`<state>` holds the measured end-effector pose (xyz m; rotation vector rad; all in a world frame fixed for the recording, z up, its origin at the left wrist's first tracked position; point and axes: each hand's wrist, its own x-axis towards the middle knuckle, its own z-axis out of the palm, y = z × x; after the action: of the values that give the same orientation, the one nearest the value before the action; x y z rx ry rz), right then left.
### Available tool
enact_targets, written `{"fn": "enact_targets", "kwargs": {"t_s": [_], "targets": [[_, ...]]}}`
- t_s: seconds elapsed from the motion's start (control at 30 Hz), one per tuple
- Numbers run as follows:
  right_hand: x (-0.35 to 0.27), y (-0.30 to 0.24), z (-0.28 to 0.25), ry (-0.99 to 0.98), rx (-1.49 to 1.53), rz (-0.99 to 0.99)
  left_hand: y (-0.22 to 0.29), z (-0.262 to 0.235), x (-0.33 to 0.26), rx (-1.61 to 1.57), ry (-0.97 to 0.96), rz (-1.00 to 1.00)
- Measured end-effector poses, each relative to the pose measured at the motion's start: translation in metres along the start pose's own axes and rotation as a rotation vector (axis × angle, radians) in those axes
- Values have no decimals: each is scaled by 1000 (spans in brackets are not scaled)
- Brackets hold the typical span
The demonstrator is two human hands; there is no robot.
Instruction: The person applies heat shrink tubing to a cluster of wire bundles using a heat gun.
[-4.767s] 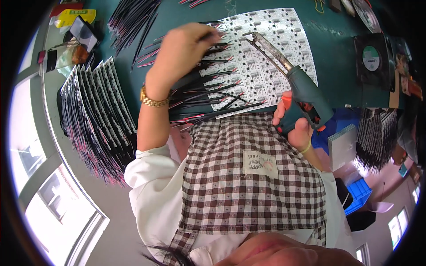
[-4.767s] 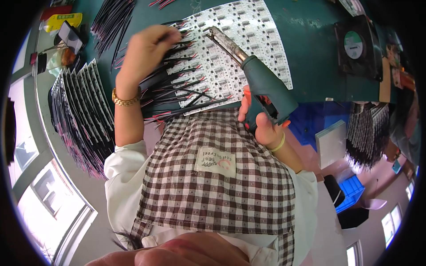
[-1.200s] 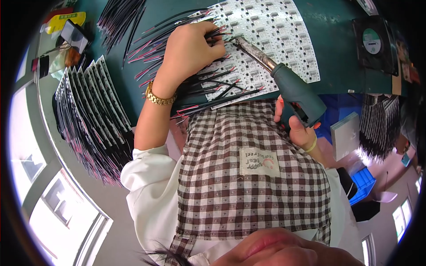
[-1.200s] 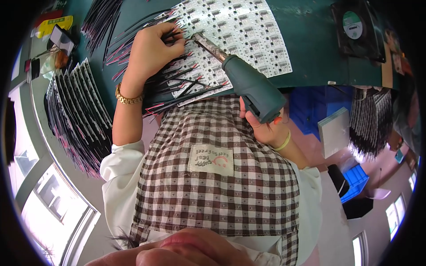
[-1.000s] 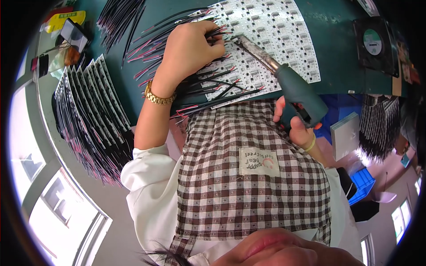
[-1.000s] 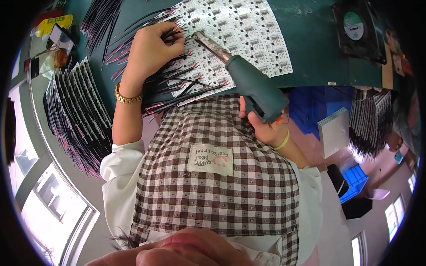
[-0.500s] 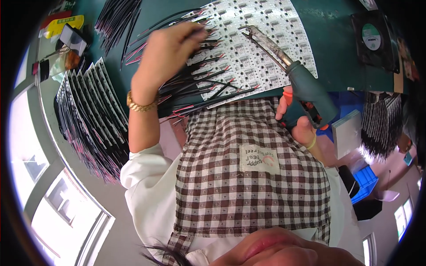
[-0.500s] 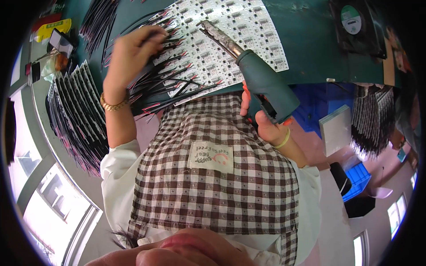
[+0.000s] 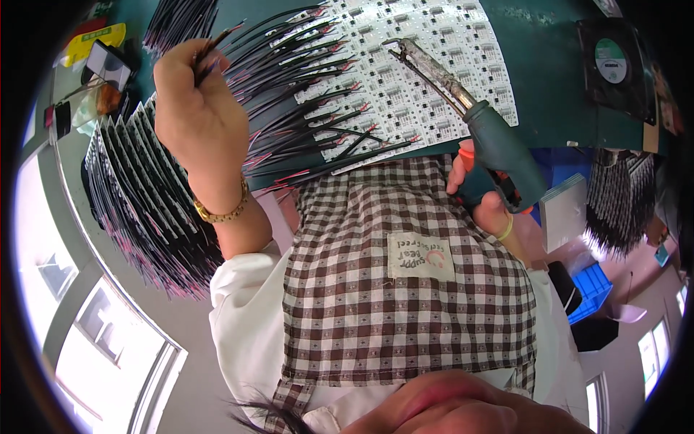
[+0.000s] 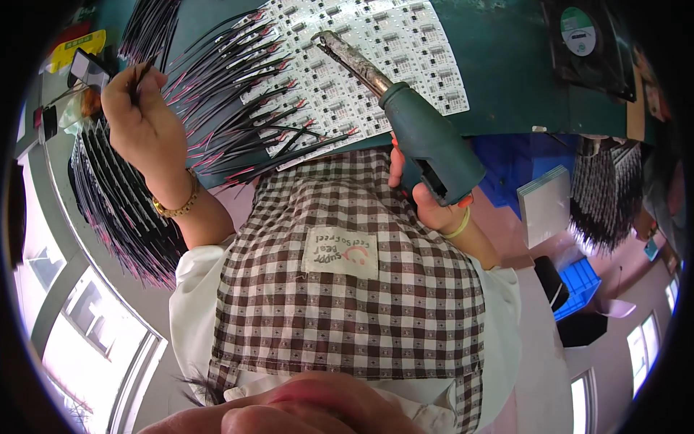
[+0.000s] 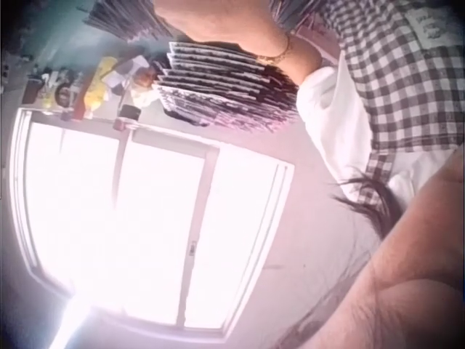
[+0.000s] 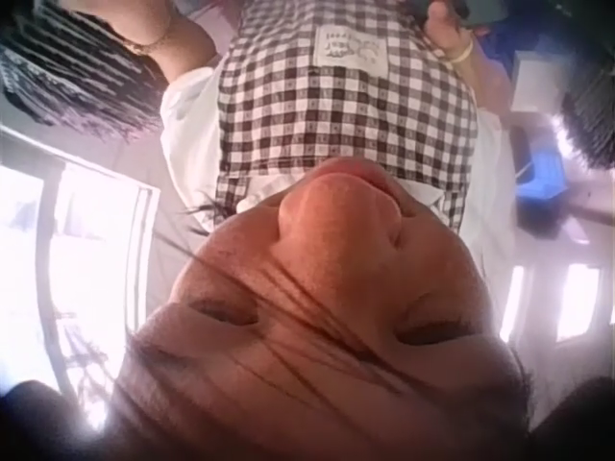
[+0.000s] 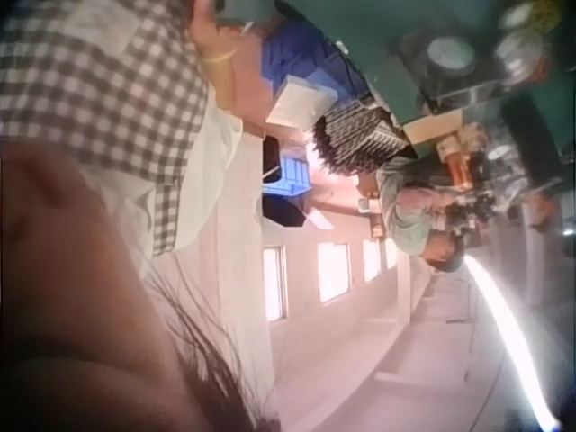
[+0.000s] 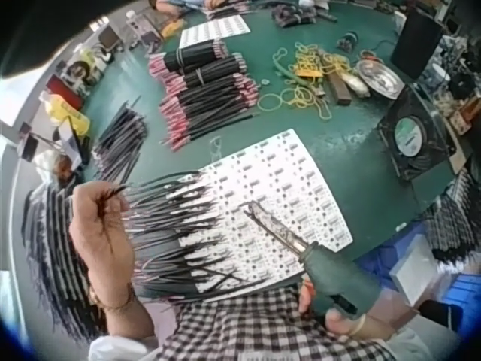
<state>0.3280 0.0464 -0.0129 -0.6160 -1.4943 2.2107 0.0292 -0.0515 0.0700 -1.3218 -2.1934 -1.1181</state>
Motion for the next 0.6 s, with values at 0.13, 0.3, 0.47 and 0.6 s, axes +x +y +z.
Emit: {"fn": "enact_targets", "kwargs": {"t_s": [0.13,0.3,0.47,0.6], "targets": [[-1,2,-3,16,8,-1,31,11,-16,-125,-295,3],[2,-4,0,11,-34,-14,37,38,-35,-124,-607,-336],[-1,-1,-6,5,-34,-41,30,55,-45,-213,-462,-419],[-7,-1,-10,-24,-26,-47,37,53,-45,-212,-471,-480]]}}
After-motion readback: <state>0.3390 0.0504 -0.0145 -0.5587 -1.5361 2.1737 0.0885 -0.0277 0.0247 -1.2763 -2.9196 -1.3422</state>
